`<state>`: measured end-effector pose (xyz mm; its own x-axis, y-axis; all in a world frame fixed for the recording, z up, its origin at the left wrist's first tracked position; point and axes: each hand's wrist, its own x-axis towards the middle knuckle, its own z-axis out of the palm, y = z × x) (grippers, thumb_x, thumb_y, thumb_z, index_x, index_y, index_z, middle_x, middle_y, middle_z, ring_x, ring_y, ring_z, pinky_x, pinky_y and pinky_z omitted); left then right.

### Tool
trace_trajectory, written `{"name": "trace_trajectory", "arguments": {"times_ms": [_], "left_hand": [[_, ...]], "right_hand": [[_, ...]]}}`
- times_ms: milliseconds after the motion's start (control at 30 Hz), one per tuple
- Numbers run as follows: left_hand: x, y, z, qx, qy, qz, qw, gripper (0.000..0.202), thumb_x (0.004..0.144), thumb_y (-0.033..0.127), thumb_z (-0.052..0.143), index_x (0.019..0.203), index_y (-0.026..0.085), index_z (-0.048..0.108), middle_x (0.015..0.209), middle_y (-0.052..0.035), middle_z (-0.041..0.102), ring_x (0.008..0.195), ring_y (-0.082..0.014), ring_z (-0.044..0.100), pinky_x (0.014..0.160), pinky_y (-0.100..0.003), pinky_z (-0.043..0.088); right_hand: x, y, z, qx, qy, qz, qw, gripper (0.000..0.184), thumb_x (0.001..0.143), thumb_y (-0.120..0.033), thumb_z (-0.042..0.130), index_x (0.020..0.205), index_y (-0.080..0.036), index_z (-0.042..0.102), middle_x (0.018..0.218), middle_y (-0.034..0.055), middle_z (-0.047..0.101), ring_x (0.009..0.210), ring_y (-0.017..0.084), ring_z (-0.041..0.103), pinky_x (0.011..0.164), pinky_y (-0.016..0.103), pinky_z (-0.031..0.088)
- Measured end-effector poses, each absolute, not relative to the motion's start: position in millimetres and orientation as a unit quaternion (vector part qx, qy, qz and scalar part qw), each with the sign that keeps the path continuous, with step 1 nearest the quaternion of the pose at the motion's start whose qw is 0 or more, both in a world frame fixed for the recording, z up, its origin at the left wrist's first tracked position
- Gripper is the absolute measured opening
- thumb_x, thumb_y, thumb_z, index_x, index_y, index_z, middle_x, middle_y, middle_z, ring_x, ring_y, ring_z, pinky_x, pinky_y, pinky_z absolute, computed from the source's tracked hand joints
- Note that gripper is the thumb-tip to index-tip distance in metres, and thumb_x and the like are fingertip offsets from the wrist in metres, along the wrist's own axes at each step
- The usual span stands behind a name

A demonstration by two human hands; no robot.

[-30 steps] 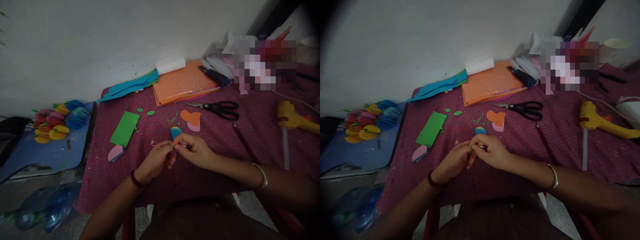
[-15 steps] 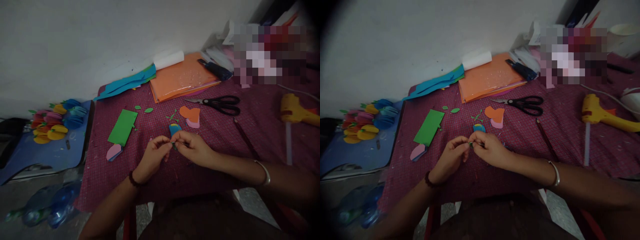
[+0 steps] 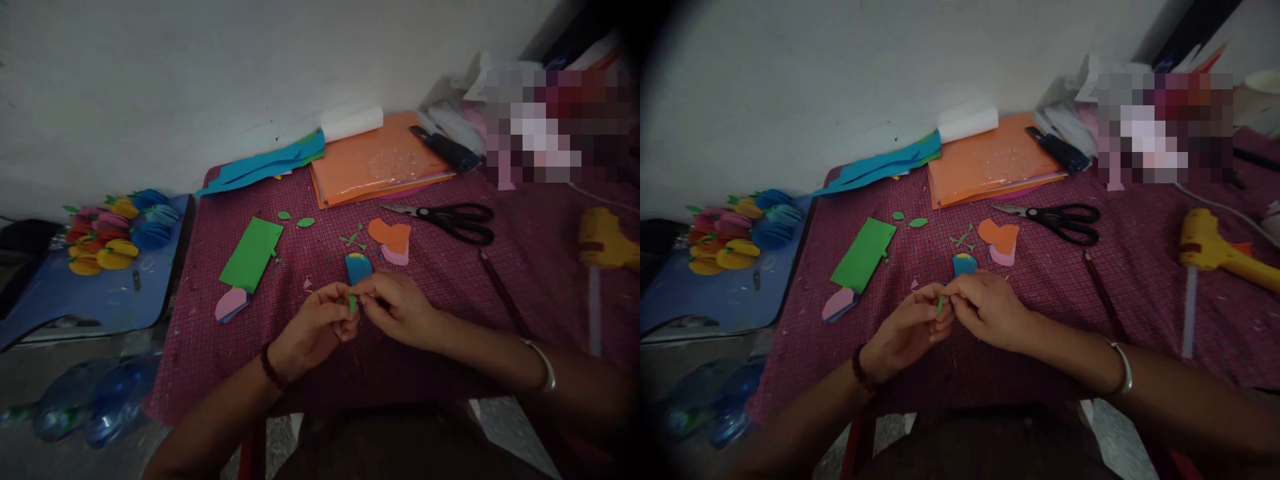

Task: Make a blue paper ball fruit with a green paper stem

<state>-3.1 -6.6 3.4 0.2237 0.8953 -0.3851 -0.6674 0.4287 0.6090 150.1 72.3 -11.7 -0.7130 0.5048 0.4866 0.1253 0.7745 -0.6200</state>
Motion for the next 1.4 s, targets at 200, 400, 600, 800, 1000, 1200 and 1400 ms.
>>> {"name": "trace_trajectory", "arguments": {"times_ms": [200, 400, 600, 800, 1000, 1200, 1400], "left_hand": [[1.3, -7.6, -5.0, 0.267, 0.454, 0.559, 0.64, 0.024, 0.069, 0.029, 0.076, 0.071, 0.015, 0.056, 0.06, 0.0025, 0.057, 0.052, -0.0058, 0.047, 0.049, -0.019, 0.036], [-4.3, -2.9, -7.4, 0.304, 0.521, 0.532, 0.595, 0.025, 0.073, 0.033, 0.072, 0.068, 0.014, 0.057, 0.057, 0.0027, 0.057, 0.049, -0.0056, 0.047, 0.046, -0.019, 0.036], [-5.0, -2.1, -6.8, 0.276, 0.51, 0.529, 0.62, 0.026, 0.069, 0.033, 0.075, 0.066, 0.014, 0.058, 0.056, 0.0031, 0.056, 0.05, -0.0057, 0.046, 0.047, -0.019, 0.035], [-5.2, -3.4, -2.9, 0.27, 0.509, 0.525, 0.626, 0.022, 0.074, 0.032, 0.069, 0.063, 0.014, 0.06, 0.058, 0.0008, 0.057, 0.054, -0.0073, 0.049, 0.05, -0.02, 0.037], [-7.3, -1.4, -0.4, 0.183, 0.494, 0.494, 0.692, 0.02, 0.071, 0.03, 0.067, 0.062, 0.015, 0.058, 0.053, 0.0014, 0.056, 0.046, -0.0071, 0.048, 0.044, -0.02, 0.032], [-9.3, -0.6, -3.6, 0.179, 0.496, 0.472, 0.707, 0.02, 0.075, 0.032, 0.062, 0.064, 0.015, 0.056, 0.055, 0.0016, 0.054, 0.045, -0.0073, 0.047, 0.042, -0.02, 0.031], [-10.4, -0.4, -5.1, 0.323, 0.564, 0.528, 0.546, 0.013, 0.079, 0.03, 0.062, 0.083, 0.018, 0.062, 0.059, 0.005, 0.051, 0.052, -0.0071, 0.043, 0.049, -0.021, 0.035]], "right_hand": [[147.2, 67.2, -7.2, -0.189, -0.865, 0.328, 0.33, 0.013, 0.084, -0.01, 0.047, 0.084, -0.019, 0.056, 0.069, -0.0004, 0.063, 0.063, 0.011, 0.057, 0.061, 0.024, 0.04], [147.9, 64.5, -10.3, -0.217, -0.849, 0.361, 0.319, 0.011, 0.085, -0.012, 0.047, 0.082, -0.019, 0.055, 0.069, -0.0007, 0.062, 0.062, 0.01, 0.056, 0.059, 0.022, 0.04], [150.1, 66.2, -11.8, -0.218, -0.864, 0.335, 0.305, 0.011, 0.085, -0.012, 0.048, 0.081, -0.019, 0.056, 0.065, -0.0014, 0.058, 0.057, 0.009, 0.051, 0.055, 0.022, 0.036], [149.2, 68.5, -10.8, -0.223, -0.881, 0.316, 0.274, 0.01, 0.085, -0.014, 0.048, 0.08, -0.02, 0.056, 0.067, -0.0002, 0.062, 0.062, 0.012, 0.054, 0.06, 0.026, 0.036], [150.2, 71.0, -12.2, -0.17, -0.908, 0.262, 0.278, 0.009, 0.088, -0.014, 0.047, 0.089, -0.019, 0.054, 0.072, 0.0011, 0.065, 0.065, 0.014, 0.056, 0.066, 0.029, 0.037], [149.3, 73.2, -13.3, -0.165, -0.907, 0.272, 0.276, 0.011, 0.087, -0.012, 0.047, 0.092, -0.019, 0.054, 0.072, -0.0003, 0.064, 0.065, 0.013, 0.055, 0.067, 0.029, 0.037], [146.0, 73.5, -12.5, -0.257, -0.842, 0.384, 0.279, 0.012, 0.081, -0.01, 0.048, 0.085, -0.02, 0.054, 0.061, -0.0049, 0.051, 0.054, 0.008, 0.045, 0.054, 0.023, 0.032]]}}
